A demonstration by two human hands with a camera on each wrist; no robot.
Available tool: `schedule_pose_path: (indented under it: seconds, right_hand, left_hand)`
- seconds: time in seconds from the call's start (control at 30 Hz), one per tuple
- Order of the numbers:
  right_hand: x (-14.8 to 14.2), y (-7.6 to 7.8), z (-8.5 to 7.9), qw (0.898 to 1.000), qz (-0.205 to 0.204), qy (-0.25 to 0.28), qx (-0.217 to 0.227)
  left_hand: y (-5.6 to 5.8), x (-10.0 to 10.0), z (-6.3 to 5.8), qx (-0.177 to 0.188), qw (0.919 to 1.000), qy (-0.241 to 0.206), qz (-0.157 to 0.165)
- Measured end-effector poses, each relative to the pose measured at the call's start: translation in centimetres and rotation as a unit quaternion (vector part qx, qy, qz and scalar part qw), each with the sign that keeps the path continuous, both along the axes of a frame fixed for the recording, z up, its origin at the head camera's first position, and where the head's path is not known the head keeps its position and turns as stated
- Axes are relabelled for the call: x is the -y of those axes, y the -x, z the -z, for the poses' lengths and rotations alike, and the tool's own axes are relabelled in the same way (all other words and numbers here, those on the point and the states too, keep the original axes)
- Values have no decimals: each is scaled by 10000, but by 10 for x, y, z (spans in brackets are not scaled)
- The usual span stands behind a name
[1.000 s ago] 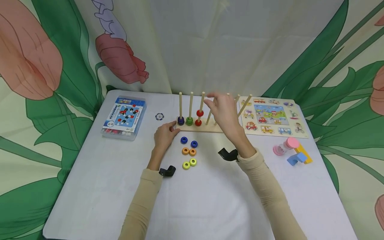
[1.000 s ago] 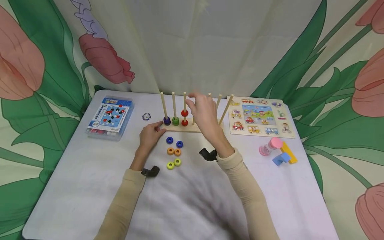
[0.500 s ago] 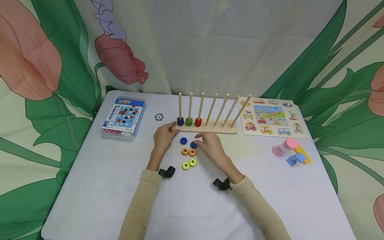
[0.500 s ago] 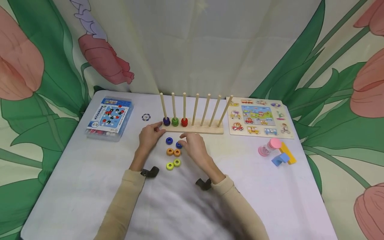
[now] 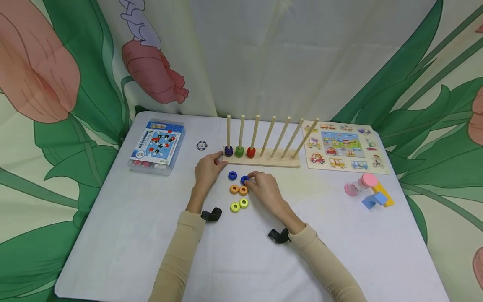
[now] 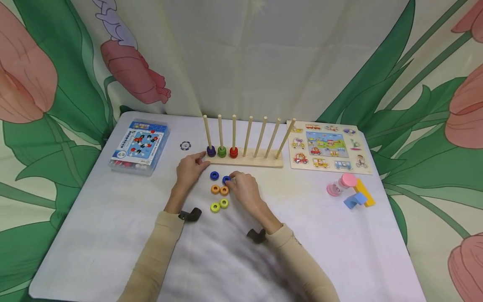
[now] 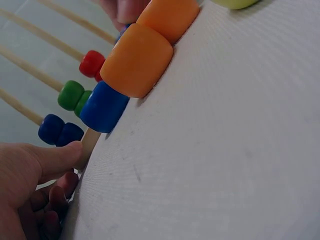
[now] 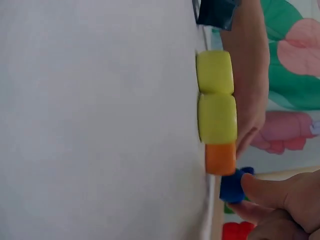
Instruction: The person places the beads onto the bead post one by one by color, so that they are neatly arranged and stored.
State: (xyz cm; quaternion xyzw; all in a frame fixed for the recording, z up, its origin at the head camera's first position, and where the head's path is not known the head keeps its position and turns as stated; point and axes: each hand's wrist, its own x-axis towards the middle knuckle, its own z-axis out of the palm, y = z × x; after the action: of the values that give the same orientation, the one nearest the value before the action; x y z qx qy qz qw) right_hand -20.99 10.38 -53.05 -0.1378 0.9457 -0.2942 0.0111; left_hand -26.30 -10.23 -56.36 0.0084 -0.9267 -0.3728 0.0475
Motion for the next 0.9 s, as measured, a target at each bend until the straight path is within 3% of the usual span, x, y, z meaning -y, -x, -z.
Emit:
schedule_pose_path:
  seconds: [0.13,0.27,0.43,0.53,0.67,0.9]
  right_hand:
    - [-8,0,-24,9990,218,179,-358]
    - [-23,6,-69,9942,417,472,-876]
    - [-42,18,-128,9789,876,597,-1748]
    - [-46,27,-152,9694,1085,631,-2108]
    - [-44,39,-164,9678,1103,612,-2178]
    - [-36,50,-163,9771,981,361,-1852]
  left_hand:
    - [0,0,1,56,10000,30,7]
    - [0,1,1,71,10000,12,-59]
    - [0,2,1,82,10000,-3,-25]
    - [0,2,1,58,10000,15,-33]
    - [0,3,2,-2,10000,11,-94]
    - [2,1,1,29,10000,10,3]
